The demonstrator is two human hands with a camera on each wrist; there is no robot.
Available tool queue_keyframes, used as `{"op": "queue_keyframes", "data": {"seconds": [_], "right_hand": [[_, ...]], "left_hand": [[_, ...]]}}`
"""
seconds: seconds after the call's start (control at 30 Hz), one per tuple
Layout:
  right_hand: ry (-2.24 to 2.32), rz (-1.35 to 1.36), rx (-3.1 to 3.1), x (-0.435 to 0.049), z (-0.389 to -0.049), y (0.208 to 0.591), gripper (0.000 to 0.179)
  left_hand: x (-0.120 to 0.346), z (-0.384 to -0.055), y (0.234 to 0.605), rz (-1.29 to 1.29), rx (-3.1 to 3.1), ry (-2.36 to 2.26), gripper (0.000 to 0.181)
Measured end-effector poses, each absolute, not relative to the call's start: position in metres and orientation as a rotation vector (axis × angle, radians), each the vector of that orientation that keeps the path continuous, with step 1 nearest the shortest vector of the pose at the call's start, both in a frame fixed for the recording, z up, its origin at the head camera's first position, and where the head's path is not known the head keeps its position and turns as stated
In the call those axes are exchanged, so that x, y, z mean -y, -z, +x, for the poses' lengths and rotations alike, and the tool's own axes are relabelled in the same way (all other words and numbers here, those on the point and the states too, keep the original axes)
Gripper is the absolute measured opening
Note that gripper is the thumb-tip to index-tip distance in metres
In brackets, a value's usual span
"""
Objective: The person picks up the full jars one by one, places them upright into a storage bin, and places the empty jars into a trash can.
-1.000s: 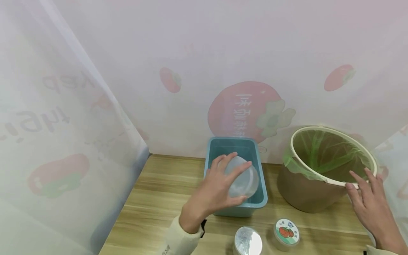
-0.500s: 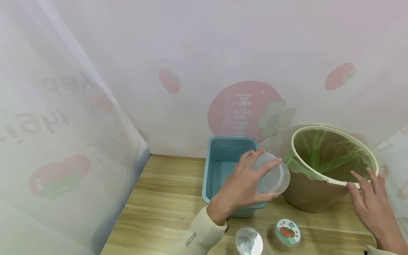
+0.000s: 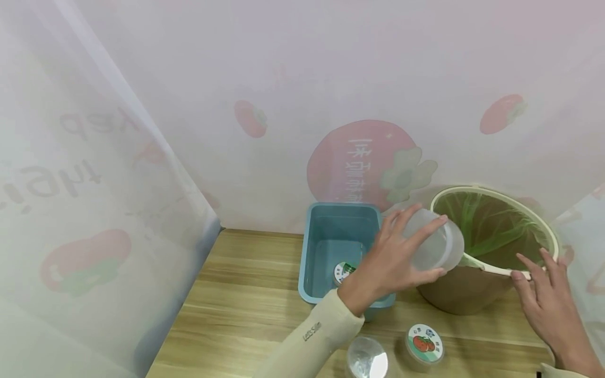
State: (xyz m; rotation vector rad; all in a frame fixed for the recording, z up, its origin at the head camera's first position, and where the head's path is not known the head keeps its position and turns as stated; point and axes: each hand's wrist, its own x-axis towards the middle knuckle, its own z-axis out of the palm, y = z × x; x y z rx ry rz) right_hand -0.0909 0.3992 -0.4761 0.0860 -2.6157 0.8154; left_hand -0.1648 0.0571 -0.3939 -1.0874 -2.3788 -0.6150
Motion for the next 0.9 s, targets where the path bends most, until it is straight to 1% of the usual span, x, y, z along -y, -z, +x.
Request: {"op": "queue_keyframes", "data": {"seconds": [0.17, 0.33, 0.53, 0.9], "right_hand": [[-0.834, 0.075, 2.639, -0.397, -0.09, 0.477, 0.054], [-0.817, 0.097, 2.602, -0.397, -0.091, 0.478, 0.052], [-0.811, 0.097, 2.577, -0.397, -0.09, 0.479, 0.051], [-0.843, 0.083, 2.603, -0.397, -0.09, 0.477, 0.053]], "left_hand": [[-0.078, -0.176, 0.386, -1.065, 2.34, 0.571, 0.094], [-0.095, -0.183, 0.383, -1.065, 2.298, 0.552, 0.096], [-0.116, -0.185, 0.382, -1.071, 2.256, 0.667, 0.096], [-0.154, -0.184, 0.386, -1.014, 2.249, 0.635, 0.097]]}}
